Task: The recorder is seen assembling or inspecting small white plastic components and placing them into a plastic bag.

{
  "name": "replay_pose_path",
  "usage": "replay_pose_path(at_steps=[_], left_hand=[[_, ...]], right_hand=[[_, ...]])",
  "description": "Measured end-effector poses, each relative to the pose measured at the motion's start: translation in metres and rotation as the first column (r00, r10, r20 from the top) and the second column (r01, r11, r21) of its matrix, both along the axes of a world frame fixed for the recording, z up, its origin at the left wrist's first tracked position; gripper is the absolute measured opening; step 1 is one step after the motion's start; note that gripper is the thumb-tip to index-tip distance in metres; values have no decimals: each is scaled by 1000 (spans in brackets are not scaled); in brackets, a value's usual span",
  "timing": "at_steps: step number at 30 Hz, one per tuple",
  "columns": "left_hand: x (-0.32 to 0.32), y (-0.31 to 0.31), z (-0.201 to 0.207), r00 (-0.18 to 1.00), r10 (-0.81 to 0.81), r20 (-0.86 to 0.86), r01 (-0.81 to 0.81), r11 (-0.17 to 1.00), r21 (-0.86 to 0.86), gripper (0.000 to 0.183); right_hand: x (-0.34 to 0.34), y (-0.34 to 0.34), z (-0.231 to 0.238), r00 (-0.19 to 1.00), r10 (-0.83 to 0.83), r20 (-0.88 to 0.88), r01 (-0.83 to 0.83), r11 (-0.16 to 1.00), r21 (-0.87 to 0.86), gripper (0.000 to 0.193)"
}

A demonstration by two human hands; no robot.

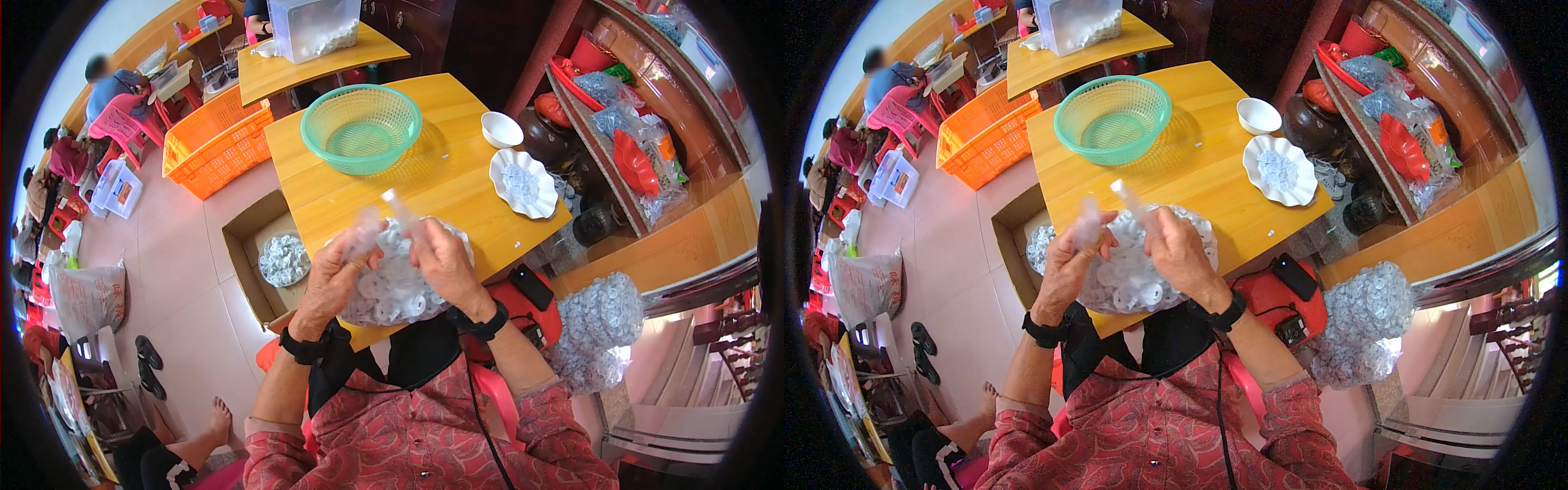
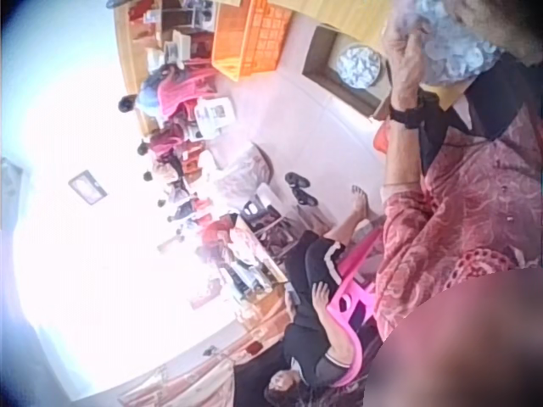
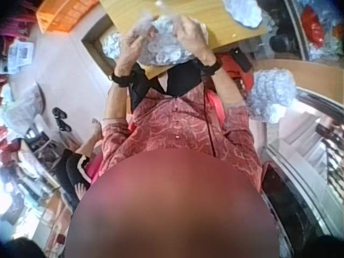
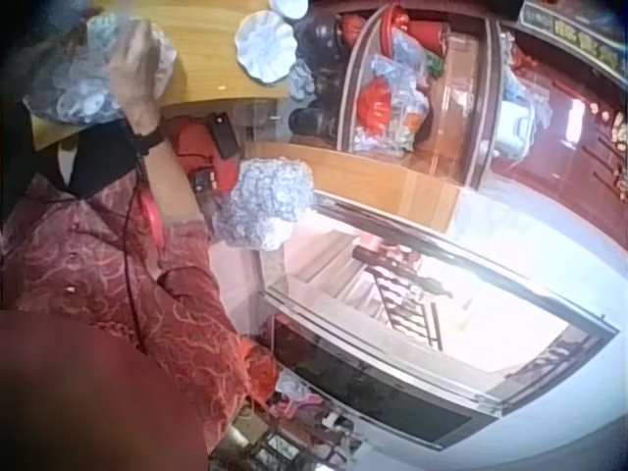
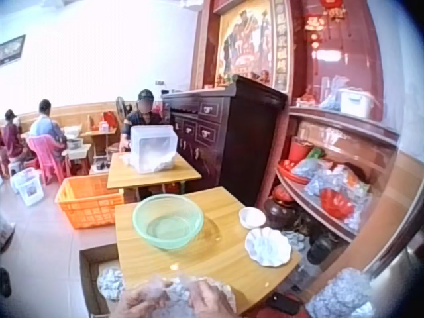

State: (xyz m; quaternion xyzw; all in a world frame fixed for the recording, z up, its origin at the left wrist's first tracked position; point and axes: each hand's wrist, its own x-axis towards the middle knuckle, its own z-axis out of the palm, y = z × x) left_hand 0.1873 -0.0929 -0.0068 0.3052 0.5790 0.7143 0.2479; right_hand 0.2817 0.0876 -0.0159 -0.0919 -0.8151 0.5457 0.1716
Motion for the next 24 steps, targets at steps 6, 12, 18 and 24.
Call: replay_pose_path(at_steps=[6,12,18,24], left_hand=[[3,13,8,811,-48,-583,-20,994,-110,66],[7,21,-3,679,-22,-734,-147,975,-166,57],[11,27,-7,521,7,-854,-246,959,-143,51],[15,28,1,553,-80,-829,-244,936,-253,75]], right_hand=[[1,-5,-1,994,45,-99,10,869,495,29],[6,3,-6,974,223,-36,-172,834,523,26],[8,-8,18,941,305,-144,-264,932,249,30],[-1,-11,8,985,-106,135,126,980,-151,44]])
